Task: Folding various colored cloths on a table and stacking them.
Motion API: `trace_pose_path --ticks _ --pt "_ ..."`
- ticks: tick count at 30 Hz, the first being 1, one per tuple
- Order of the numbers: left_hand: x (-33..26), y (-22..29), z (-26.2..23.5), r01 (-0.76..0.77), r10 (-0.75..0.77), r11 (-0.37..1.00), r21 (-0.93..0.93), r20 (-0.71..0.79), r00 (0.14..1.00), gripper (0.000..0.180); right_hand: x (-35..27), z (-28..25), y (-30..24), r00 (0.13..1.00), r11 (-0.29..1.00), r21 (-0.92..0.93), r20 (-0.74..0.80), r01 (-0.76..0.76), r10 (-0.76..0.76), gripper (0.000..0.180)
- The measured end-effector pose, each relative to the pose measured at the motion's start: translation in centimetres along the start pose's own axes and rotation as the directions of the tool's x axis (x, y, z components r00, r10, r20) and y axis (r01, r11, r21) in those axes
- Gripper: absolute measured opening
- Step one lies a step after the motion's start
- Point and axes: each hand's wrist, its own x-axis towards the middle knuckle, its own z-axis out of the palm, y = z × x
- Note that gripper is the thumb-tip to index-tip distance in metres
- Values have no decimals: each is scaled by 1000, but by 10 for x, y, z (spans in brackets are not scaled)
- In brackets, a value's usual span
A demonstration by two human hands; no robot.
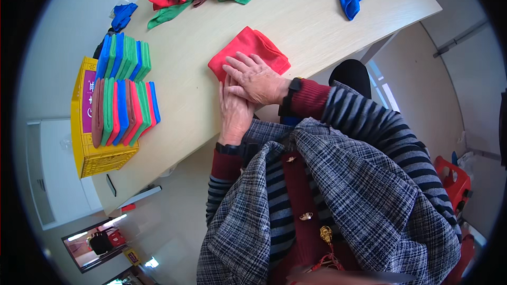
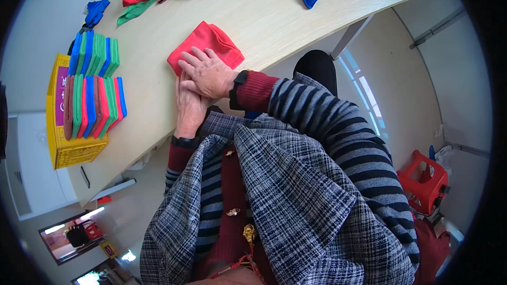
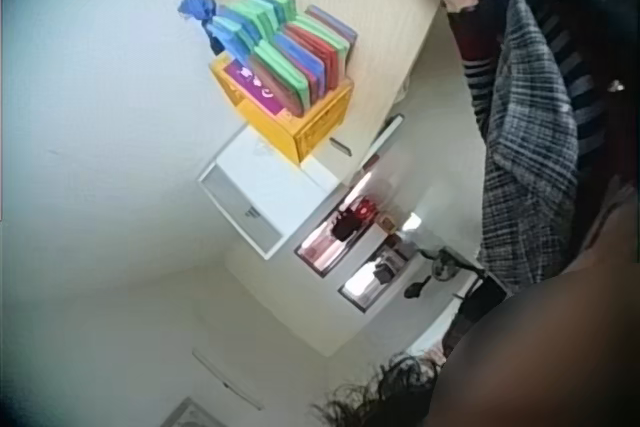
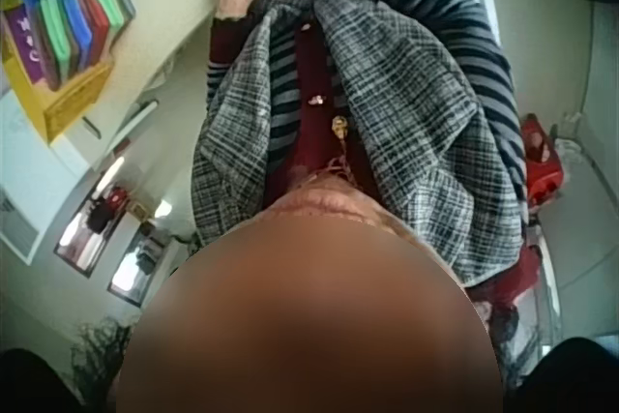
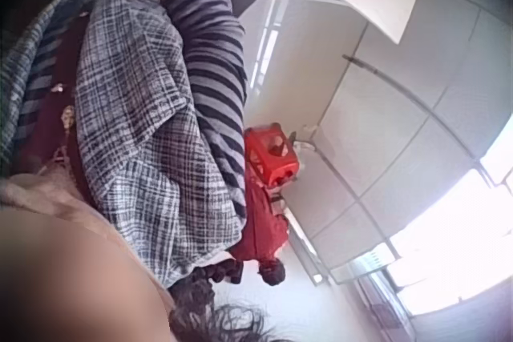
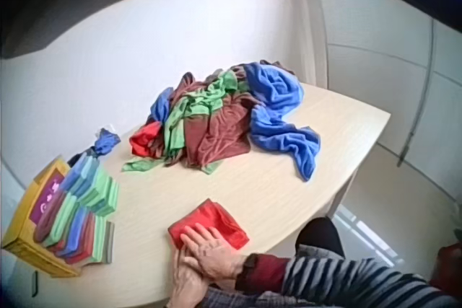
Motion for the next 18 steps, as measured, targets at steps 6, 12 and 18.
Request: trace_pose_path --ticks 6,12,18 --pt "-21 -3 1 22 -18 993 116 -29 999 67 -7 6 31 991 988 -154 128 -24 44 62" --pt "-25 -1 -5 19 -18 1000 18 -69 997 57 -9 -17 66 974 976 -182 169 -121 152 61" --pt "-14 -26 -22 48 -44 992 -121 36 998 50 6 -30 59 961 918 -383 199 -102 190 58"
